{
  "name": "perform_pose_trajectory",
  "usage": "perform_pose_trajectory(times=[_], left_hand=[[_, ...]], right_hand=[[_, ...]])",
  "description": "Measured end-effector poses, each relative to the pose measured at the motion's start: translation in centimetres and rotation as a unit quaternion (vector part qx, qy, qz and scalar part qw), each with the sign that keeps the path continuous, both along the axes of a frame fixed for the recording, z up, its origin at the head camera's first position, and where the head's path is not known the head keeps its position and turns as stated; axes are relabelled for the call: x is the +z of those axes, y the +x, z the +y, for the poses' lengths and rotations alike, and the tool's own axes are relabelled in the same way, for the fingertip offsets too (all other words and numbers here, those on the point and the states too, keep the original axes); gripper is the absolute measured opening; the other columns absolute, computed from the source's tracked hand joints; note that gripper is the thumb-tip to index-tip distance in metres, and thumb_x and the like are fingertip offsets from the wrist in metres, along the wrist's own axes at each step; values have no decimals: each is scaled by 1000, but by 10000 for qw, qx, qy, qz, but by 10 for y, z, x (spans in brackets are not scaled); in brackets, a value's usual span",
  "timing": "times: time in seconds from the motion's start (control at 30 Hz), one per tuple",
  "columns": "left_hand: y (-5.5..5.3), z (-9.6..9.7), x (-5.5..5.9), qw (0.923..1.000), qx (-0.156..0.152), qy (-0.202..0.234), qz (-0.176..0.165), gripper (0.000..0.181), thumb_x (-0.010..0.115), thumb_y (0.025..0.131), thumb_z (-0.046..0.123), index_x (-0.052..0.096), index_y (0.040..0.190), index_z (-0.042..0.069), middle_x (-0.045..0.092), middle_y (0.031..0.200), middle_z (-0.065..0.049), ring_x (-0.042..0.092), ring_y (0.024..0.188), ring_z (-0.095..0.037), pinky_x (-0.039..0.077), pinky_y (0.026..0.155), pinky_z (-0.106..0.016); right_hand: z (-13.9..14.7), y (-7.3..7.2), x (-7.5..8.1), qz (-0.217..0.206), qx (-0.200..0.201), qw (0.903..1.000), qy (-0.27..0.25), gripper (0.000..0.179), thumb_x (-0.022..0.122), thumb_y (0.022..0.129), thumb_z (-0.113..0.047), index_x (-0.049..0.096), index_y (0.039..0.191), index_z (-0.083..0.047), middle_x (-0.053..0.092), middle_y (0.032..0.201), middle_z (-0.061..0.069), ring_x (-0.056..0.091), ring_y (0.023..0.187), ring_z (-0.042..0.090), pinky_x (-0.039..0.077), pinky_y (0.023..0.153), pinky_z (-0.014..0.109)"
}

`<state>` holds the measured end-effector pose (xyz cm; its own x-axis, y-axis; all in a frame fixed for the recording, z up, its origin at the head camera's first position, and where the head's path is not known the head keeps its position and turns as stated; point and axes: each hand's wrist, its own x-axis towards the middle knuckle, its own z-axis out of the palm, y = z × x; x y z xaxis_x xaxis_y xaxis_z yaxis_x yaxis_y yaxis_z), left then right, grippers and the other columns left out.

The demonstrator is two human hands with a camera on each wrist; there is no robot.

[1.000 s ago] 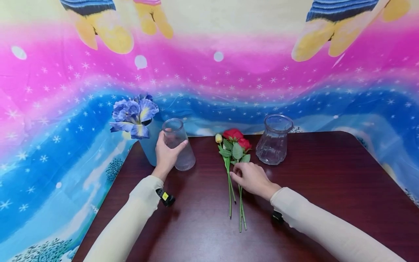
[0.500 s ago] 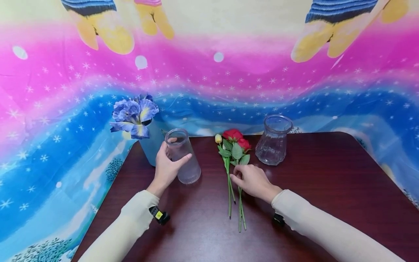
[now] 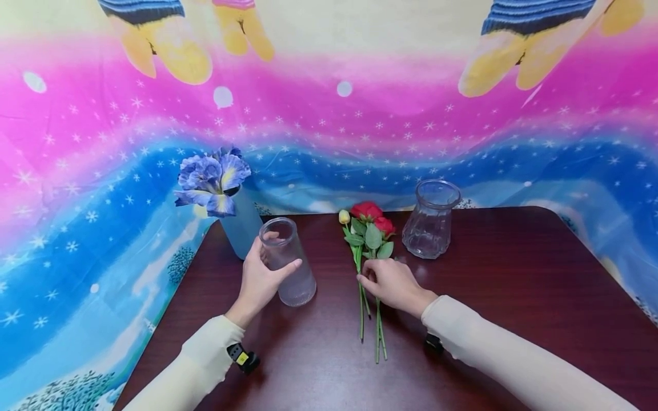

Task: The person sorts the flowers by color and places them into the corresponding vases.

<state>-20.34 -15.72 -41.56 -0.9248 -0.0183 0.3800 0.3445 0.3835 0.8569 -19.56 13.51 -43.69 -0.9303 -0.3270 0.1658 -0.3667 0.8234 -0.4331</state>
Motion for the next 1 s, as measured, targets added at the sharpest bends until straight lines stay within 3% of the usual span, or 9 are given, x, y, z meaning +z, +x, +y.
perform_pose_trajectory(times=[0.23, 0.4, 0.63, 0.83, 1.0], left_hand=[[7, -3, -4, 9998, 66, -180, -91, 72, 90, 75, 22, 52, 135, 12, 64, 129, -1, 61, 116, -12, 48, 94, -27], [14, -4, -4, 9996, 25, -255, -98, 71, 89, 76, 23, 51, 136, 14, 66, 128, 0, 61, 117, -13, 49, 95, -34], [19, -6, -7, 9997, 6, -209, -105, 68, 90, 75, 20, 53, 132, 19, 69, 125, 2, 62, 117, -9, 50, 93, -31], [20, -7, -10, 9997, 5, -235, -25, 72, 91, 74, 20, 52, 134, 16, 69, 127, -3, 60, 115, -8, 50, 90, -31], [22, -8, -11, 9995, -5, -301, 16, 72, 91, 74, 21, 52, 135, 16, 69, 126, 2, 60, 114, -8, 50, 90, -32]], right_hand=[[-7, -6, -2, -203, -20, 9995, 260, 16, 72, 92, -29, 66, 80, -19, 55, 60, -11, 48, 51, 6, 39, 49, 27], [-12, -8, -3, -298, -92, 9982, 520, 27, 74, 91, -29, 58, 71, -20, 54, 59, -7, 48, 53, 9, 37, 47, 29], [-16, -9, -4, -287, -161, 9972, 674, 36, 76, 89, -28, 52, 65, -19, 51, 57, -5, 49, 53, 11, 37, 46, 31], [-17, -12, -8, -284, -219, 9964, 768, 37, 77, 88, -29, 51, 63, -19, 52, 56, -6, 50, 52, 10, 39, 46, 32], [-17, -15, -10, -344, -230, 9959, 800, 37, 78, 87, -28, 52, 63, -19, 52, 57, -6, 51, 53, 11, 39, 46, 32]])
